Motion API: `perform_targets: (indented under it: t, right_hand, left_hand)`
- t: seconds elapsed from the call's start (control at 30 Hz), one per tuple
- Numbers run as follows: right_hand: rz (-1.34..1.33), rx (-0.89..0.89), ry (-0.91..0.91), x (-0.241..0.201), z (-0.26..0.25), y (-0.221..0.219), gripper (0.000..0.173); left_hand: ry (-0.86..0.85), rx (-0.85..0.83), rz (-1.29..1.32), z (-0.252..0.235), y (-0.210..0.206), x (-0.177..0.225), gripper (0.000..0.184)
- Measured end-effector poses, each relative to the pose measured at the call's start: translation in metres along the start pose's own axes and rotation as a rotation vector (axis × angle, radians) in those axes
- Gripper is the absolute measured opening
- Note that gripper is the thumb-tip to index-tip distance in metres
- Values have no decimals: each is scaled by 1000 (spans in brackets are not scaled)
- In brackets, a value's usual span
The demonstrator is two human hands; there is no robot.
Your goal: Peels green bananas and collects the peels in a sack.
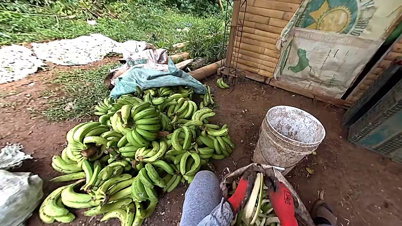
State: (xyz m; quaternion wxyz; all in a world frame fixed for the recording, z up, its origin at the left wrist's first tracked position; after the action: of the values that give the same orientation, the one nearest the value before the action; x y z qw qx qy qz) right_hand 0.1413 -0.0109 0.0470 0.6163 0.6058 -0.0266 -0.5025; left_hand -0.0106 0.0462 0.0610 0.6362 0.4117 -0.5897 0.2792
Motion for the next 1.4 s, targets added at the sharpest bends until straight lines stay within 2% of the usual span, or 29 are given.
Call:
perform_targets:
  t: [0.03, 0.1, 0.13, 0.2, 0.23, 0.3, 0.4, 0.47, 0.6, 0.67, 0.73, 0.8, 0.87, 0.9, 0.97, 1.03, 1.1, 1.17, 1.2, 1.27, 1.33, 1.4]
  right_hand:
    - [-31, 25, -21, 7, -5, 2, 38]
    - [-190, 47, 53, 6, -1, 14, 34]
    - [-263, -1, 135, 2, 8, 20, 32]
    - [-321, -191, 318, -9, 29, 31, 32]
    - [-295, -276, 387, -14, 38, 33, 33]
    - [-185, -282, 452, -21, 48, 36, 35]
    - [-48, -124, 366, -22, 41, 34, 39]
    - [-38, -33, 292, -19, 28, 27, 40]
    - [-83, 151, 103, -12, 14, 30, 40]
    - [-137, 155, 61, -3, 6, 43, 39]
    - [-261, 36, 165, -2, 12, 49, 35]
    - [-336, -286, 292, -7, 26, 44, 31]
    - [-257, -550, 361, -13, 40, 34, 31]
    - [-192, -558, 371, -13, 41, 29, 32]
    - [-133, -417, 334, -10, 36, 27, 34]
    - [-128, -165, 262, -6, 27, 29, 37]
    - [-139, 51, 167, 2, 22, 31, 39]
    - [-180, 125, 118, 6, 20, 38, 39]
    - [-163, 114, 102, 8, 21, 42, 38]
    - [-96, 83, 84, 12, 21, 48, 35]
    - [-11, 41, 74, 13, 16, 42, 35]
    - [57, -24, 93, 6, 16, 27, 36]
  left_hand:
    - [9, 19, 79, -1, 0, -1, 41]
    - [44, 112, 461, -15, 3, -13, 39]
    - [81, 131, 699, -22, 4, -11, 41]
    - [107, 65, 1047, -29, 5, 0, 47]
    - [113, 16, 1155, -32, 5, 2, 49]
    - [120, -38, 1219, -35, 2, 4, 47]
    - [30, 31, 972, -21, -2, -1, 38]
    - [-15, 78, 844, -18, -3, -4, 38]
    - [-79, 13, 399, -16, 6, -4, 33]
    - [-69, -13, 311, -14, 7, -9, 35]
    - [-32, 54, 466, -21, 11, -17, 34]
    - [48, 98, 682, -29, 12, -13, 36]
    - [157, 89, 863, -35, 7, -16, 41]
    - [168, 70, 890, -35, 4, -18, 42]
    - [111, 60, 831, -30, 0, -18, 40]
    - [39, 28, 682, -20, -2, -17, 36]
    - [9, 9, 258, -13, 3, -20, 30]
    - [19, -55, -278, -14, 14, -14, 39]
    - [-6, -40, -428, -16, 18, -7, 43]
    - [-181, 153, -410, -25, 23, 28, 44]
    - [-482, 354, -291, -48, 20, 88, 48]
    - [-680, 429, -295, -83, 17, 156, 57]
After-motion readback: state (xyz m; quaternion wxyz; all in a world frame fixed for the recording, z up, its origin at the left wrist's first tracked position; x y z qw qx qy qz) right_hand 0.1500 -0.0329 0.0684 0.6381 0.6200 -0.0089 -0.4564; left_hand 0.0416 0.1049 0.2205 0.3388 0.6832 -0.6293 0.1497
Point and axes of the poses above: each hand's wrist, its own z-axis away from the middle knuckle, its own y-axis out of the back of the hand, x = y × z, the point moved 6 cm from there along -z, towards the middle knuckle, and after that the axes turned 13 degrees about -y, right-handed, at the moved point
